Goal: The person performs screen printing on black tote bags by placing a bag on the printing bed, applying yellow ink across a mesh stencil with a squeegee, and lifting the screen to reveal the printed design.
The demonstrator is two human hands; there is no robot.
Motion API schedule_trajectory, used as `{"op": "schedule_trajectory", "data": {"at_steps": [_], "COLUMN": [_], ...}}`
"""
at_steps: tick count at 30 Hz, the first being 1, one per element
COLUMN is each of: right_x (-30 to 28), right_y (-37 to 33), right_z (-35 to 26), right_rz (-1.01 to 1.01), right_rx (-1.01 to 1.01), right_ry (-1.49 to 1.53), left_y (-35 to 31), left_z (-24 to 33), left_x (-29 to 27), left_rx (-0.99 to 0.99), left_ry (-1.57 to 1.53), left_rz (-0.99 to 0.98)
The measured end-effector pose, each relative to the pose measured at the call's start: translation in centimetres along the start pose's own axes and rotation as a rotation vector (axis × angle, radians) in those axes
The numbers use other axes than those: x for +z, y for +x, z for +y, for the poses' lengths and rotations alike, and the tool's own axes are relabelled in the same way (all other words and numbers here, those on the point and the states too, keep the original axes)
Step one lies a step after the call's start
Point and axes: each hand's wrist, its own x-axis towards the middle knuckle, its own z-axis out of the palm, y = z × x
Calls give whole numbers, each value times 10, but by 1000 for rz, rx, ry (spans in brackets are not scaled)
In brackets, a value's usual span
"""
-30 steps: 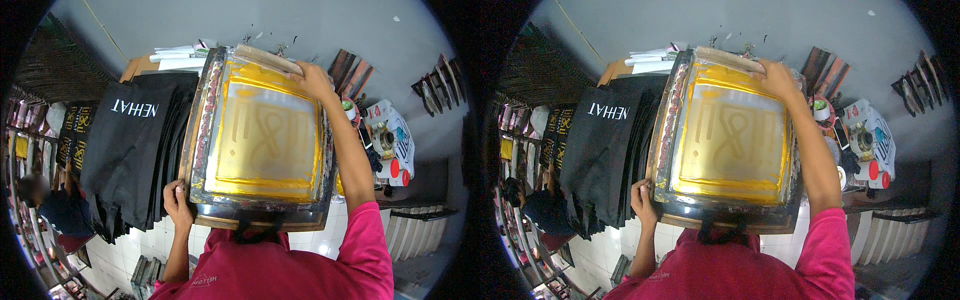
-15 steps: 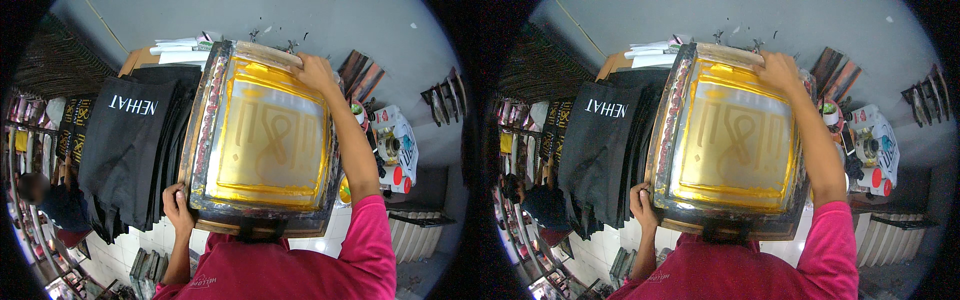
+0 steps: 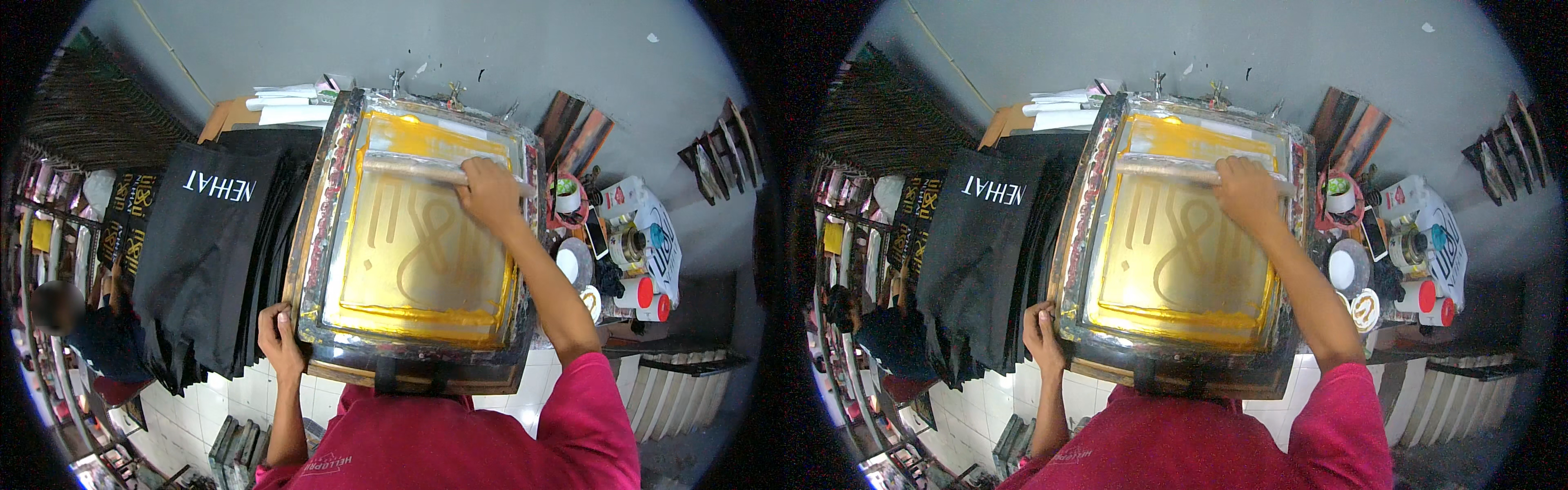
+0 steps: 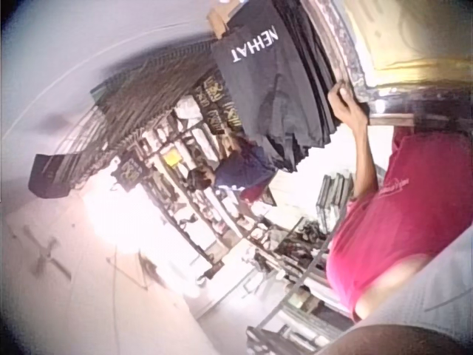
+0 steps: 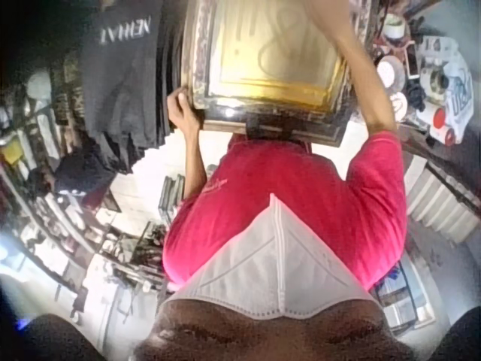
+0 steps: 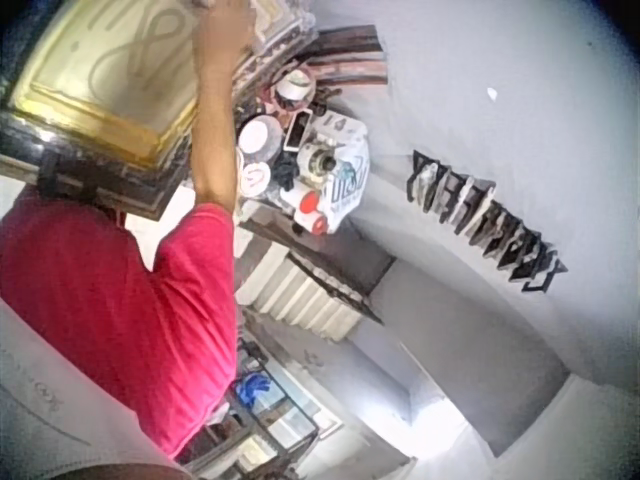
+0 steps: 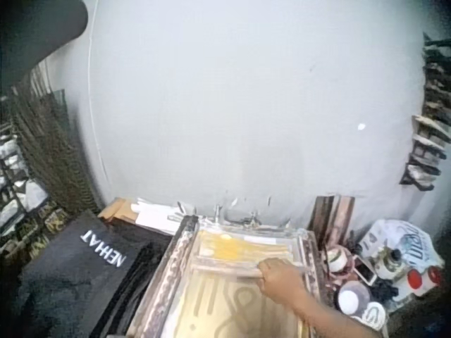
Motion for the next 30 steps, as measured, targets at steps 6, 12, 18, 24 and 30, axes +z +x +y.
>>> {"op": "schedule_trajectory", "data": {"at_steps": [6, 12, 18, 24, 30], "right_x": [-17, -17, -11, -9, 2], "right_y": [31, 87, 116, 108, 85], "right_z": [11, 34, 31, 21, 4], "right_rz": [-29, -238, -350, -360, -244], "right_rx": [114, 188, 151, -47, -394], "right_ry": [100, 5, -29, -13, 129], "left_y": [-2, -1, 1, 2, 3], "left_z": [3, 2, 5, 5, 8], "left_x": [0, 2, 3, 5, 5], "left_rx": [-2, -53, 35, 111, 110], "left_ry": [9, -31, 37, 46, 44], "left_rz": [39, 36, 22, 6, -10]}}
